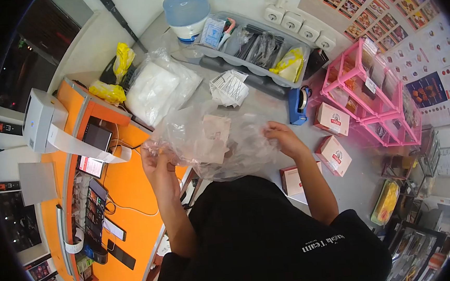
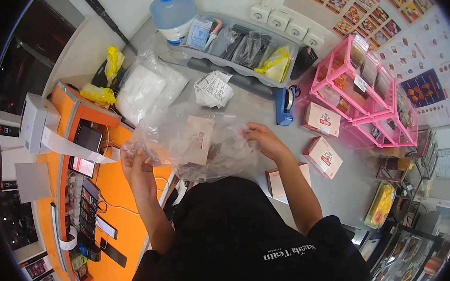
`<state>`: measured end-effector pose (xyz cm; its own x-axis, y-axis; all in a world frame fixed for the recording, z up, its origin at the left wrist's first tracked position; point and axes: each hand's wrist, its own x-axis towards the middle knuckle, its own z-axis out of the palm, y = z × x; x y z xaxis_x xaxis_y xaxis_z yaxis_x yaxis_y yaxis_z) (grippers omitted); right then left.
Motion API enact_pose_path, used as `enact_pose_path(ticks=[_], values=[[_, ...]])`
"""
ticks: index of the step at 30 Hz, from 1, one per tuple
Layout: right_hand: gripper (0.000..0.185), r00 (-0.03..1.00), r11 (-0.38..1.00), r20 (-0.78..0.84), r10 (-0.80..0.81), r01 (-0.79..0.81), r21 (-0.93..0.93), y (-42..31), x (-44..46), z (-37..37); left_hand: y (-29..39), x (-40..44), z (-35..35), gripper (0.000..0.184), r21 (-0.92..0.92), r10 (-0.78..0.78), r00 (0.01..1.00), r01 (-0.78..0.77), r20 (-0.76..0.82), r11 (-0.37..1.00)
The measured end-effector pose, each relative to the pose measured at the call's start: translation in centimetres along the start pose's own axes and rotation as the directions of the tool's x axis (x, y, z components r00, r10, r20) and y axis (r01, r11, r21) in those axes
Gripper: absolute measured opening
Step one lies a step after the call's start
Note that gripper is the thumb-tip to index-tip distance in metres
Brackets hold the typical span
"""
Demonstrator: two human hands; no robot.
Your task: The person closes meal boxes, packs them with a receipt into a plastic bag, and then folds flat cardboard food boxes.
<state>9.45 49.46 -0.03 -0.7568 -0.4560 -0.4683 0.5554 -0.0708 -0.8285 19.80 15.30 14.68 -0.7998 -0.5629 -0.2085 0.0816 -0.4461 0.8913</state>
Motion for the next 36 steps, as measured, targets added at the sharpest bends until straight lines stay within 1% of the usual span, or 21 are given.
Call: enact_pose_path(ticks=[1,4,6,7,9,10,13,16,19,22,23,24,25,26,27,28,31,32,33,36], values=[[0.022,0.999,0.986,0.011,-0.047,0.045,0.16,-0.7,-1.0,-0.1,-0.4,-0.2,0.0,0.036,0.038,-0.011,0.999,0.01,0.035,0.999],[0.025,0.99,0.936,-0.125,-0.069,0.108,0.334,-3.5,-3.4,1.7,-1.8,-0.6,1.1,0.039,0.159,-0.045,0.984,0.017,0.172,0.987],[0.028,0.978,0.934,-0.207,0.028,0.048,0.353,-5.2,-5.1,2.7,-2.5,-1.3,2.8,0.042,0.244,-0.063,0.955,-0.011,0.29,0.97],[0.029,0.967,0.931,-0.243,0.075,0.02,0.365,-5.6,-5.6,2.9,-2.8,-1.6,3.6,0.044,0.23,-0.066,0.941,-0.013,0.333,0.973],[0.034,0.993,0.893,-0.084,-0.087,0.115,0.435,-5.0,-6.2,2.0,-3.5,-2.0,5.0,0.048,0.203,-0.073,0.908,-0.014,0.412,0.979],[0.037,0.985,0.868,-0.006,-0.171,0.153,0.473,-4.8,-6.5,1.7,-3.8,-2.2,5.5,0.05,0.19,-0.075,0.891,-0.013,0.447,0.982],[0.043,0.965,0.957,-0.196,-0.171,0.21,0.199,-5.2,-8.1,2.7,-4.9,-2.1,6.3,0.052,0.244,-0.176,0.871,0.067,0.458,0.967],[0.042,0.963,0.978,-0.188,-0.193,0.205,0.047,-5.5,-8.4,3.0,-5.3,-1.8,6.6,0.054,0.317,-0.329,0.823,0.192,0.463,0.929],[0.036,0.963,0.963,-0.027,-0.266,0.267,0.028,-6.6,-9.1,4.3,-7.1,-1.3,7.0,0.051,0.237,-0.301,0.784,0.2,0.543,0.951],[0.029,0.979,0.951,0.098,-0.177,0.196,-0.24,-7.5,-9.1,7.2,-6.9,-3.4,8.7,0.046,0.177,-0.426,0.709,0.4,0.563,0.899],[0.029,0.969,0.922,0.124,-0.212,0.24,-0.304,-7.7,-9.1,7.9,-7.6,-3.4,8.3,0.044,0.262,-0.31,0.729,0.184,0.61,0.947],[0.029,0.958,0.886,0.151,-0.245,0.284,-0.365,-7.9,-9.2,8.5,-8.6,-3.3,8.0,0.043,0.328,-0.198,0.72,-0.044,0.665,0.944],[0.029,0.944,0.844,0.181,-0.277,0.329,-0.425,-8.0,-9.2,8.8,-9.3,-3.2,7.7,0.041,0.369,-0.093,0.681,-0.272,0.726,0.889],[0.028,0.953,0.867,0.155,-0.261,0.302,-0.397,-8.0,-9.3,8.7,-9.5,-2.9,7.1,0.041,0.35,-0.181,0.748,-0.072,0.638,0.934],[0.028,0.961,0.888,0.13,-0.245,0.276,-0.368,-8.0,-9.5,8.3,-9.2,-2.4,6.6,0.04,0.304,-0.282,0.788,0.127,0.548,0.944],[0.027,0.968,0.908,0.104,-0.227,0.249,-0.337,-8.0,-9.8,7.8,-8.7,-1.9,5.9,0.039,0.233,-0.392,0.798,0.317,0.458,0.919],[0.028,0.938,0.884,-0.109,-0.329,0.265,-0.386,-8.0,-10.2,3.2,-6.1,-0.4,4.2,0.037,0.138,-0.244,0.935,0.214,0.259,0.967],[0.033,0.924,0.93,-0.178,-0.338,0.299,-0.212,-8.1,-10.3,1.8,-5.4,0.1,3.3,0.038,0.101,-0.221,0.949,0.203,0.226,0.974],[0.038,0.909,0.941,-0.249,-0.334,0.337,-0.031,-8.6,-10.4,1.1,-4.6,0.7,2.3,0.039,0.065,-0.198,0.961,0.189,0.192,0.98],[0.052,0.855,0.871,-0.288,-0.431,0.478,0.113,-9.9,-11.1,0.5,-3.4,1.2,1.6,0.042,0.016,-0.151,0.981,0.151,0.125,0.988]])
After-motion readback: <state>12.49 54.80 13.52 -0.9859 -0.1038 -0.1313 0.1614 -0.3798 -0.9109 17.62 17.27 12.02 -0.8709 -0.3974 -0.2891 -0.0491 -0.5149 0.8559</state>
